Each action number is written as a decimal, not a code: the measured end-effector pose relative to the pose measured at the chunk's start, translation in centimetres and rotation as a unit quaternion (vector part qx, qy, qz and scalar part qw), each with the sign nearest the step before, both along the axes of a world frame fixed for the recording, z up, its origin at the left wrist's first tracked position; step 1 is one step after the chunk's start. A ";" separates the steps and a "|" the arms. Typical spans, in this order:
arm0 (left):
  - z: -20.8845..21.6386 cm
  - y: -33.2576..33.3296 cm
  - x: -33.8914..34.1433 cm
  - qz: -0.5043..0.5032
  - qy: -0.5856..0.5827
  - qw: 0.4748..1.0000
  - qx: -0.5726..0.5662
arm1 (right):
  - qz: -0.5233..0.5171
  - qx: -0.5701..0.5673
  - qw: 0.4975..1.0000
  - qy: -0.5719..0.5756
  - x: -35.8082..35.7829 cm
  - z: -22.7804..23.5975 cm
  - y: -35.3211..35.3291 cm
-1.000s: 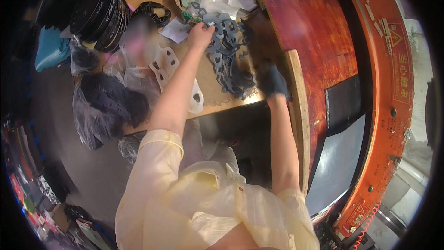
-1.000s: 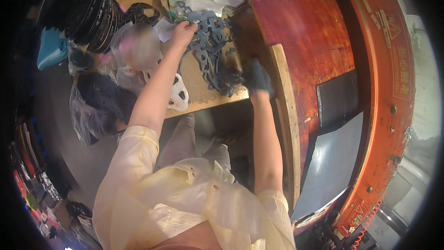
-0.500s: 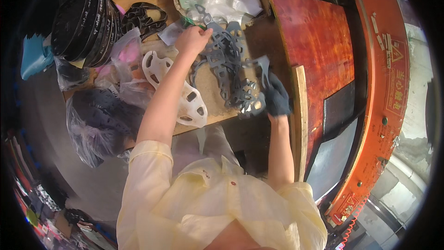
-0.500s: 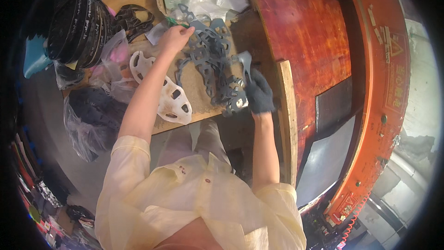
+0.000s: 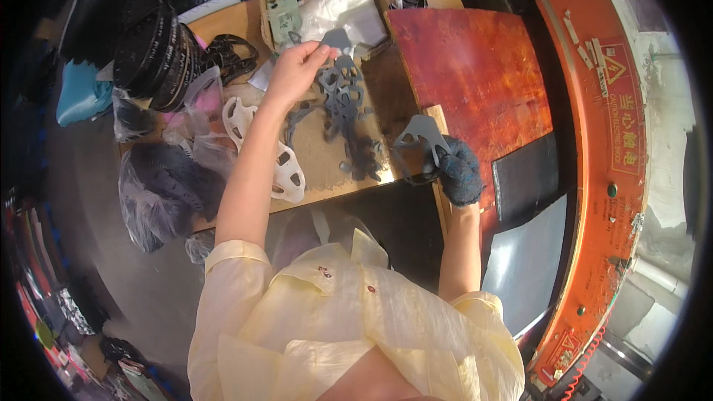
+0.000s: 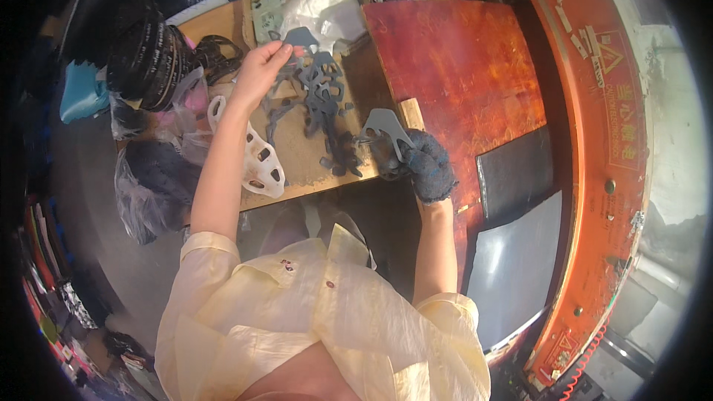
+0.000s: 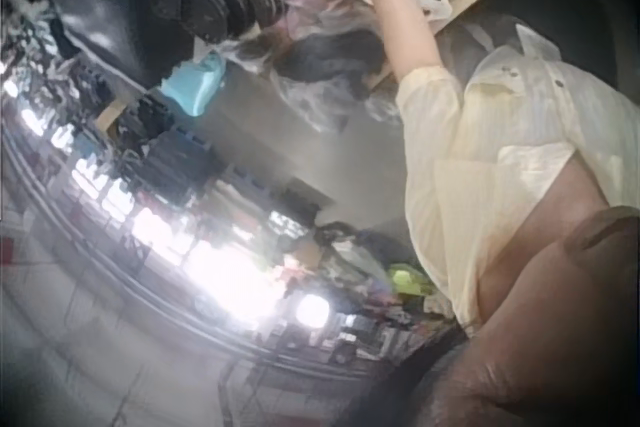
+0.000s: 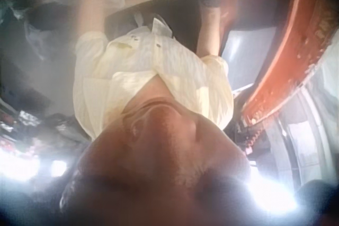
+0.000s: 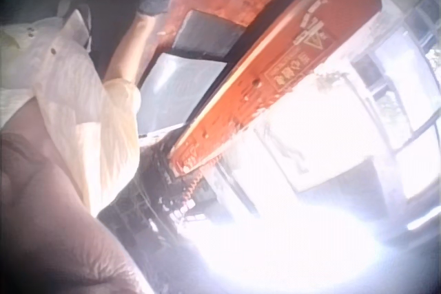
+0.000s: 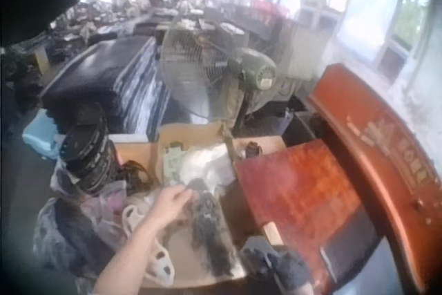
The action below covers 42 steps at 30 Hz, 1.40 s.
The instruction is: The person places a white template on a gray rubber sheet and uses a hydraulic press to imprint the shape. They then use scissors to cut along the imprinted outline, remove the cut piece, and repeat the process to produce multiple identical rubber parts.
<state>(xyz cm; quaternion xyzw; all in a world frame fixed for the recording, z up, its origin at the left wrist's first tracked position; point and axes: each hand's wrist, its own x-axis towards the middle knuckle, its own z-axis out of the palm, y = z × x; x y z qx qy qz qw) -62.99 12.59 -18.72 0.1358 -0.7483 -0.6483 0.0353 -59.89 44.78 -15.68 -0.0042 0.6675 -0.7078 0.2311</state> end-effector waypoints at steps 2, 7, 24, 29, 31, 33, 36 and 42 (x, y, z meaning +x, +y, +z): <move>3.1 0.2 0.4 -0.011 -0.007 0.978 0.210 | 0.066 -0.048 0.996 0.034 -1.3 2.3 0.1; 8.5 2.9 2.0 -0.093 0.042 0.979 0.179 | 0.232 -0.208 0.945 0.100 -5.0 5.8 -1.6; 4.4 -6.6 6.5 -0.005 0.147 0.843 0.518 | 0.195 -0.001 0.969 0.152 -10.9 -2.4 -17.2; -0.4 -9.2 8.6 0.099 0.140 0.755 0.632 | 0.070 0.346 0.931 0.092 -10.0 -10.2 -18.4; -0.8 -10.0 9.6 0.146 0.146 0.823 0.528 | 0.113 0.552 0.807 0.176 -7.9 -12.7 -18.5; -0.1 -10.5 10.1 0.194 0.117 0.905 0.359 | 0.167 0.626 0.743 0.165 -6.9 -14.1 -18.6; 1.7 -10.6 9.7 0.193 0.132 0.937 0.258 | 0.211 0.588 0.778 0.069 -7.0 -14.5 -18.2; 5.1 -9.8 6.4 0.044 0.170 0.983 0.054 | 0.298 0.579 0.673 0.352 -9.1 -7.5 -14.4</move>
